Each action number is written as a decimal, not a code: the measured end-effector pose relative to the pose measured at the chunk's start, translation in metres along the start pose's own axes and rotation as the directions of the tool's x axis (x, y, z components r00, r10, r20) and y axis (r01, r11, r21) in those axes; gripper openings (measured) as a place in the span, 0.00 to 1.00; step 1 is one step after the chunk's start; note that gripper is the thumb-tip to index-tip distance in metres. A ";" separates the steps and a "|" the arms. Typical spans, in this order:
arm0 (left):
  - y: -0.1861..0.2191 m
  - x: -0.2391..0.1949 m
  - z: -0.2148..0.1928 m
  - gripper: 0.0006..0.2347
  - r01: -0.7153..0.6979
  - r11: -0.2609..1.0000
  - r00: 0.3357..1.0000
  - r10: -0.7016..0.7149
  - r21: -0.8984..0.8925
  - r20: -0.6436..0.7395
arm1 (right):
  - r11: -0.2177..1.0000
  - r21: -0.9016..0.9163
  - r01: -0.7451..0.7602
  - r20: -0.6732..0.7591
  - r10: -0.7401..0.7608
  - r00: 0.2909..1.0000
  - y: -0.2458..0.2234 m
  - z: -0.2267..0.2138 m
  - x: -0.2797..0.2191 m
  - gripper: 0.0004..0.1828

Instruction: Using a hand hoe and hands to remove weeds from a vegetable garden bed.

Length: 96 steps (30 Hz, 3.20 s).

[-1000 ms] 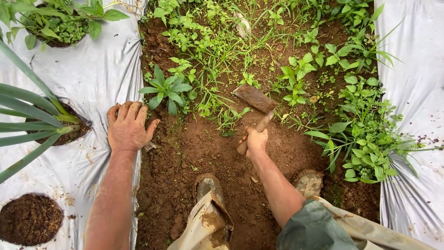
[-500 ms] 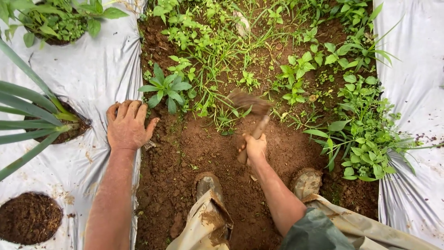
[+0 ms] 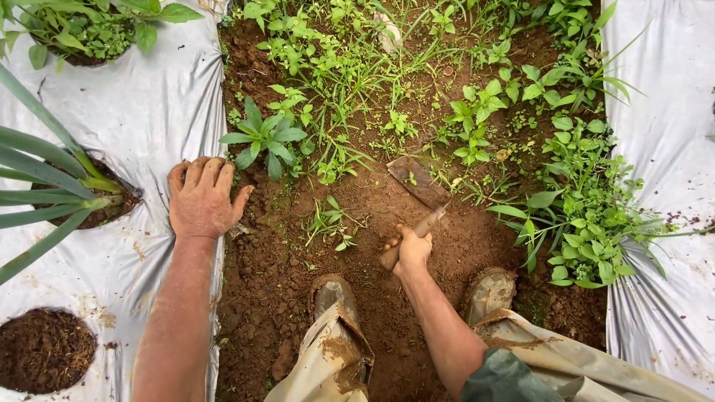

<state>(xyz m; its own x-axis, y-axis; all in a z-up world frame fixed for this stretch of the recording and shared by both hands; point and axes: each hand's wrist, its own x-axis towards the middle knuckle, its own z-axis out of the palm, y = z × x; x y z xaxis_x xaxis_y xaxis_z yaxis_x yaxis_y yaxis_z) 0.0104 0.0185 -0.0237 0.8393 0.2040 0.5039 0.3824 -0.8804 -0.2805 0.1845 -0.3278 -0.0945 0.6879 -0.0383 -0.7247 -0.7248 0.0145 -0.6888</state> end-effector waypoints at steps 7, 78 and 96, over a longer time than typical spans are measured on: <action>-0.001 -0.001 -0.001 0.17 -0.008 0.999 1.000 0.007 -0.043 -0.022 | 0.881 -0.465 0.085 0.297 0.065 0.953 0.008 -0.011 -0.013 0.19; 0.002 0.005 -0.002 0.16 0.028 0.997 1.000 -0.027 -0.069 0.007 | 0.961 -0.268 0.069 0.155 -0.028 0.987 -0.022 0.095 0.037 0.16; 0.004 0.006 -0.004 0.17 0.064 0.996 0.997 -0.062 -0.059 0.034 | 0.947 -0.298 0.124 0.171 -0.075 0.982 -0.010 0.146 0.075 0.18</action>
<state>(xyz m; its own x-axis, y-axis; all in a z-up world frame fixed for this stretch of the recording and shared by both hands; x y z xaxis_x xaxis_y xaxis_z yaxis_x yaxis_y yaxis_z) 0.0154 0.0147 -0.0181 0.8263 0.2729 0.4927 0.4121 -0.8892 -0.1986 0.2492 -0.1846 -0.1447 0.7363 0.1323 -0.6635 -0.6118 -0.2887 -0.7365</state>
